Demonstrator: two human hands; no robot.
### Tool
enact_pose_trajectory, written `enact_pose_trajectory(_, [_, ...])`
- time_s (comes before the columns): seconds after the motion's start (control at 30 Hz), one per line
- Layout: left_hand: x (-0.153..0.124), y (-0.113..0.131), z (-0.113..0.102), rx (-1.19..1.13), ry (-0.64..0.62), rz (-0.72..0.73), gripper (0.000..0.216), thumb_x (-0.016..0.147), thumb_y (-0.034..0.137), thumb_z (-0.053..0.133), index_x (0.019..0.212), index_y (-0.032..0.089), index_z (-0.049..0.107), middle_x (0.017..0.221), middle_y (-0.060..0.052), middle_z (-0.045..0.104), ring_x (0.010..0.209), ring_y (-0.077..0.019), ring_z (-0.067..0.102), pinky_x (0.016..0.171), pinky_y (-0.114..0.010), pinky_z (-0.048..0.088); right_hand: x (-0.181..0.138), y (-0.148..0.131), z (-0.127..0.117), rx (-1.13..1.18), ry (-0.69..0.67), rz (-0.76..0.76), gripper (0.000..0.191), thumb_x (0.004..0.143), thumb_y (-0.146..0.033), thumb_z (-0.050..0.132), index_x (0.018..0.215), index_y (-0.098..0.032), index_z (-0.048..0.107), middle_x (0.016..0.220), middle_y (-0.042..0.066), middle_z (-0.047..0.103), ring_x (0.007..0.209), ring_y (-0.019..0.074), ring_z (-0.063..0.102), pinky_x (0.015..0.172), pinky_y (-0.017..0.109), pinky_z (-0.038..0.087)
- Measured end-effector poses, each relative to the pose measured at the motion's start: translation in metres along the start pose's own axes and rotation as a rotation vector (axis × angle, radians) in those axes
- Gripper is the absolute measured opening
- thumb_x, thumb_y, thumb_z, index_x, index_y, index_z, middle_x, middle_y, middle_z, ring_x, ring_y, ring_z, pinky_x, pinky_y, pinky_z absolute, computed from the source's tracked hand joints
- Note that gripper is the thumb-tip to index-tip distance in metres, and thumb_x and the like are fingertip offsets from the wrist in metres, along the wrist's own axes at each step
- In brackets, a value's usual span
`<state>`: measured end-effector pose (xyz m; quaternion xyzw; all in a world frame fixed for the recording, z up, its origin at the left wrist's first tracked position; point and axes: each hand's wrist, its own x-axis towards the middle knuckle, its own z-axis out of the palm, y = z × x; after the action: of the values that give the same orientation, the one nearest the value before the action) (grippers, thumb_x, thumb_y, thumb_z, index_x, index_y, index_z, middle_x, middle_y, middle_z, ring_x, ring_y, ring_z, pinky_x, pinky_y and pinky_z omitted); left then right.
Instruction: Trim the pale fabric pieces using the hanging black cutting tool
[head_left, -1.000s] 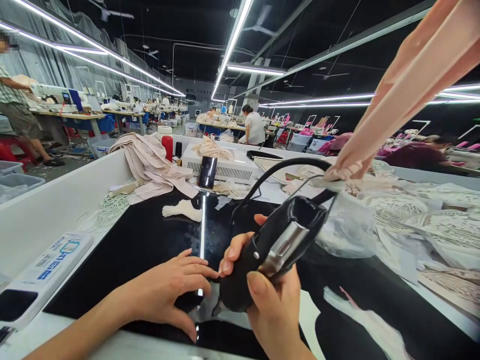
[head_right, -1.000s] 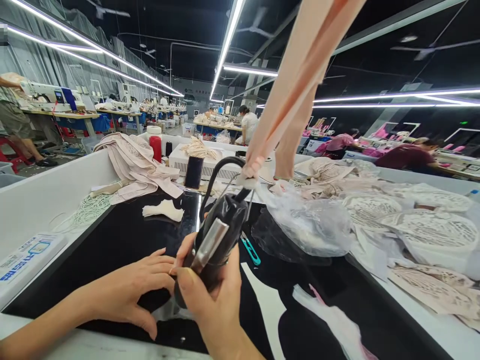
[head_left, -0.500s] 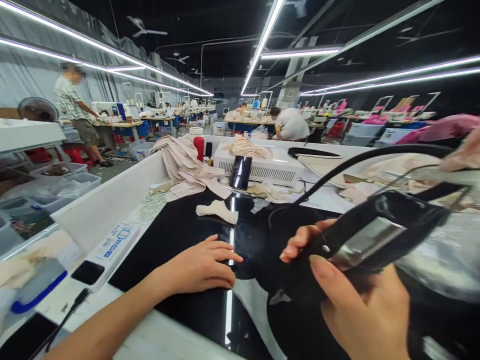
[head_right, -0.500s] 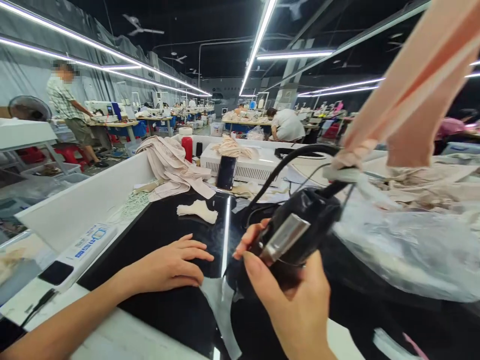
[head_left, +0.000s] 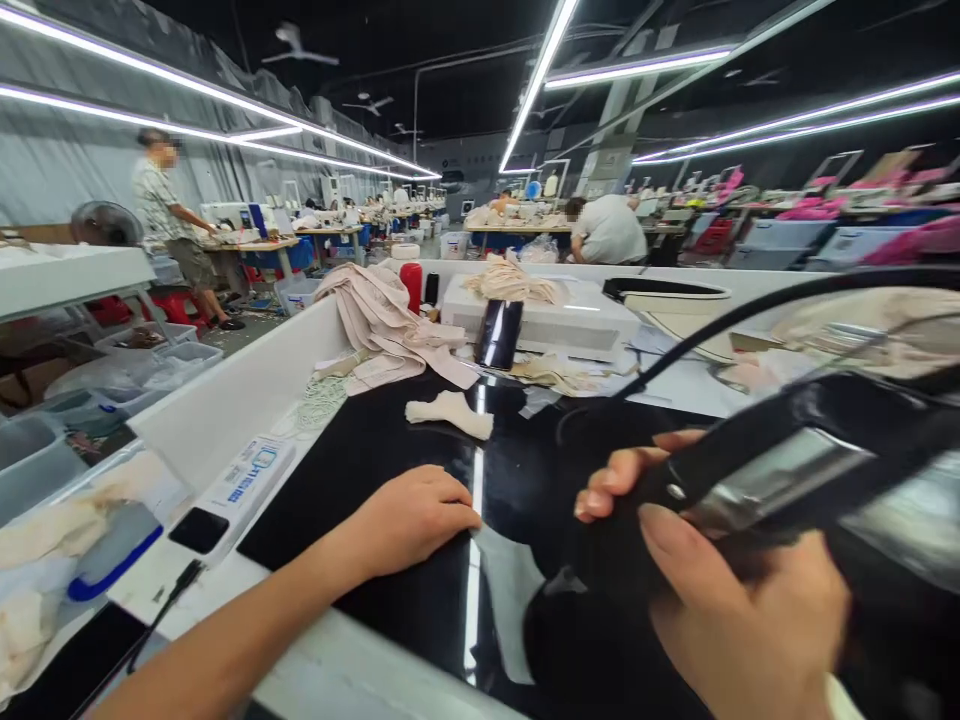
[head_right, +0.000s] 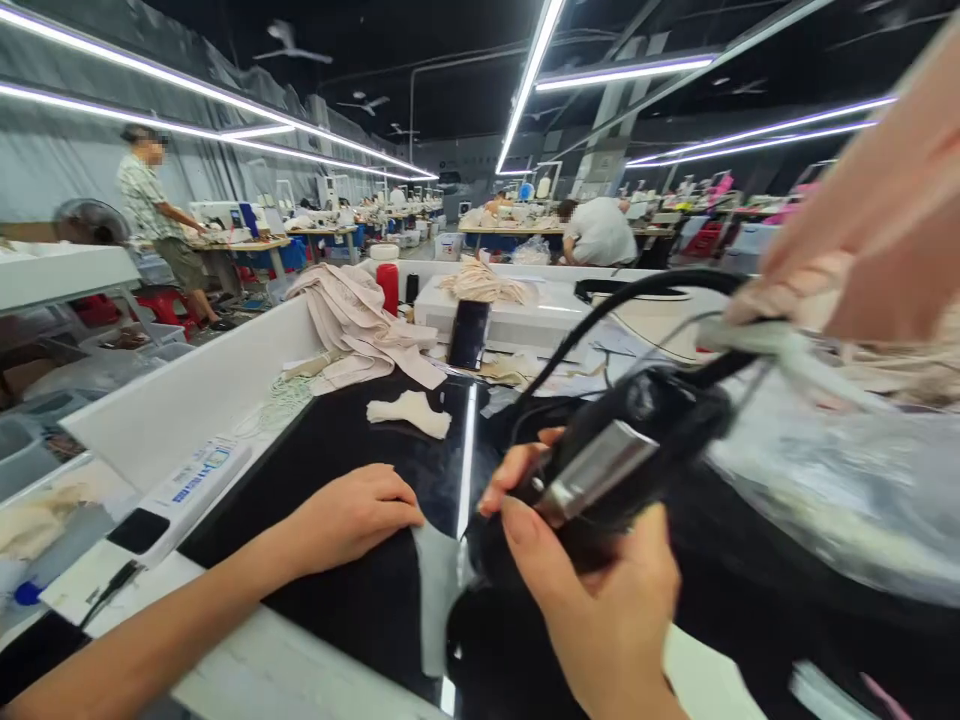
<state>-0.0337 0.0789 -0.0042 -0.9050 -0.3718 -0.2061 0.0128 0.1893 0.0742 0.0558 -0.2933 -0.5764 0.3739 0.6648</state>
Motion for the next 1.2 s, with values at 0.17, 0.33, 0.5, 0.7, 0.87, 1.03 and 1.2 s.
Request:
enact_pose_trajectory(0.17, [-0.008,-0.001,-0.004,-0.104,0.025,-0.004,0.03,0.103,0.012,0.041,0.113,0.019,0.068,0.111,-0.006,0.072,0.103,-0.0204,0.067,0.109,-0.051,0.042,-0.001,-0.009,0.013,0.07,0.024,0.001,0.036,0.079,-0.031,0.079,0.105,-0.027,0.055,0.081,-0.004,0.065,0.062,0.0138,0.062,0.059,0.03,0.056])
enact_pose_trajectory(0.33, [-0.008,0.009,-0.009,-0.175,0.042,-0.046,0.025,0.104,0.023,0.045,0.117,0.021,0.067,0.115,-0.005,0.07,0.109,-0.0193,0.065,0.113,-0.046,0.042,-0.001,-0.009,0.017,0.103,0.03,-0.019,0.028,0.081,-0.023,0.073,0.1,-0.027,0.053,0.08,-0.005,0.065,0.063,0.0116,0.06,0.059,0.027,0.053])
enact_pose_trajectory(0.5, [-0.006,0.028,-0.011,-0.355,-0.061,-0.044,0.032,0.096,0.03,0.063,0.127,0.022,0.063,0.125,-0.007,0.065,0.117,-0.0223,0.06,0.105,-0.038,0.049,-0.004,-0.01,0.024,0.134,0.034,-0.02,0.028,0.079,-0.02,0.072,0.098,-0.026,0.052,0.079,-0.006,0.063,0.062,0.0115,0.06,0.06,0.027,0.053])
enact_pose_trajectory(0.7, [-0.005,0.032,-0.013,-0.356,-0.288,-0.049,0.061,0.081,0.043,0.08,0.135,0.024,0.059,0.139,-0.01,0.057,0.133,-0.031,0.047,0.116,-0.049,0.038,-0.011,-0.01,0.028,0.169,-0.005,0.024,0.034,0.076,-0.017,0.075,0.098,-0.026,0.05,0.08,-0.005,0.062,0.063,0.0118,0.06,0.062,0.029,0.054])
enact_pose_trajectory(0.87, [-0.006,0.03,-0.013,-0.361,-0.338,-0.051,0.066,0.081,0.048,0.079,0.139,0.025,0.056,0.145,-0.011,0.053,0.138,-0.0339,0.041,0.116,-0.052,0.038,-0.013,-0.008,0.028,0.133,-0.019,0.024,0.035,0.077,-0.02,0.076,0.099,-0.027,0.049,0.082,-0.005,0.062,0.064,0.0122,0.059,0.062,0.029,0.054])
enact_pose_trajectory(1.03, [-0.008,0.029,-0.014,-0.393,-0.333,-0.06,0.068,0.08,0.046,0.08,0.141,0.027,0.055,0.145,-0.011,0.053,0.135,-0.0335,0.046,0.117,-0.054,0.035,-0.013,-0.009,0.028,0.126,-0.016,0.029,0.036,0.076,-0.02,0.075,0.098,-0.027,0.048,0.081,-0.005,0.061,0.063,0.0123,0.059,0.061,0.029,0.054])
enact_pose_trajectory(1.2, [-0.008,0.029,-0.016,-0.403,-0.348,-0.071,0.069,0.079,0.042,0.081,0.141,0.028,0.055,0.147,-0.01,0.052,0.139,-0.0338,0.042,0.119,-0.055,0.031,-0.015,-0.008,0.027,0.093,-0.018,0.016,0.032,0.079,-0.018,0.07,0.101,-0.027,0.048,0.081,-0.005,0.061,0.064,0.0127,0.06,0.064,0.031,0.054])
